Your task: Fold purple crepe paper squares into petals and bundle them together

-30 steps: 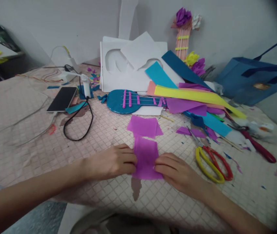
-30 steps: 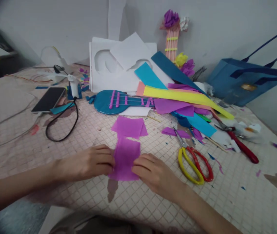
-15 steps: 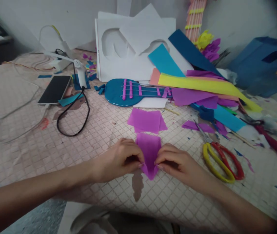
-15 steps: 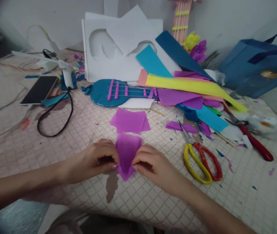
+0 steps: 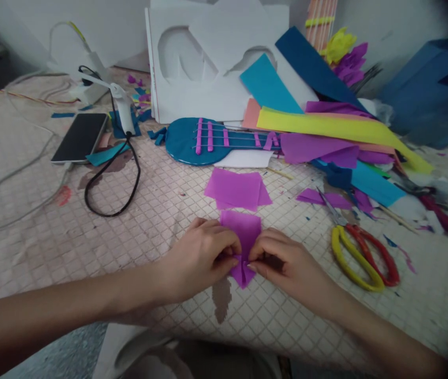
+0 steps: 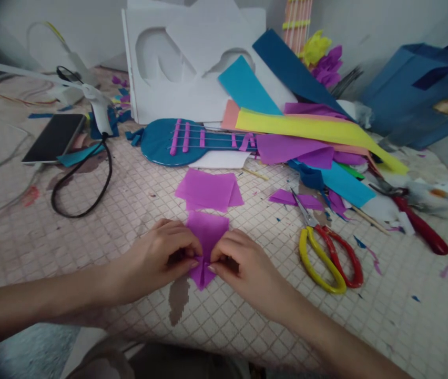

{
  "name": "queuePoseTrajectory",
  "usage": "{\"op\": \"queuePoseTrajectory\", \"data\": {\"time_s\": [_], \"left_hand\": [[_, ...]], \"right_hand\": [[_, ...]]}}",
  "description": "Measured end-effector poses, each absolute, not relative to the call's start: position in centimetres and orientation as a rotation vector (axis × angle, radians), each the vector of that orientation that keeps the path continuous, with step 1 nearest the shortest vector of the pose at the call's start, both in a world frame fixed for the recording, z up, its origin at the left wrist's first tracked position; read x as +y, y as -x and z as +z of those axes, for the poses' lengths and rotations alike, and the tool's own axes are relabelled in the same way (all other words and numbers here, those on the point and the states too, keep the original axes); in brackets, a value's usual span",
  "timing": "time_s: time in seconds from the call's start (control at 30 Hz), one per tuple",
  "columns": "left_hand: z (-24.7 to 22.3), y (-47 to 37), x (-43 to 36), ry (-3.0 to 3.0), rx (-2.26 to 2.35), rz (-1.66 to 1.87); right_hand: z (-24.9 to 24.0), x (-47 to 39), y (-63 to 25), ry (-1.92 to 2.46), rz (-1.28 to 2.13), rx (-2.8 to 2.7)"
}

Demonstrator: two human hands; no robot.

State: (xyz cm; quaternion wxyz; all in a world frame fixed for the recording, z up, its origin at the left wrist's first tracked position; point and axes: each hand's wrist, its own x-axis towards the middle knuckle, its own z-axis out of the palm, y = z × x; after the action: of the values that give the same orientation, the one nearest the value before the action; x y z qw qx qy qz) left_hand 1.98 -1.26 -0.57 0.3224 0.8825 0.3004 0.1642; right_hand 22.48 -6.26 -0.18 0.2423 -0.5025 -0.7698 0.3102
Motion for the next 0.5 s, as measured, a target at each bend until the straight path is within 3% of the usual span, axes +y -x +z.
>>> {"op": "queuePoseTrajectory", "data": {"time_s": [0.5], "left_hand": [[-0.93, -2.11, -1.35, -2.246, 0.832, 0.510]], "right_hand": [[-0.52, -6.45, -21.95, 1.395, 0.739, -2.110]]}}
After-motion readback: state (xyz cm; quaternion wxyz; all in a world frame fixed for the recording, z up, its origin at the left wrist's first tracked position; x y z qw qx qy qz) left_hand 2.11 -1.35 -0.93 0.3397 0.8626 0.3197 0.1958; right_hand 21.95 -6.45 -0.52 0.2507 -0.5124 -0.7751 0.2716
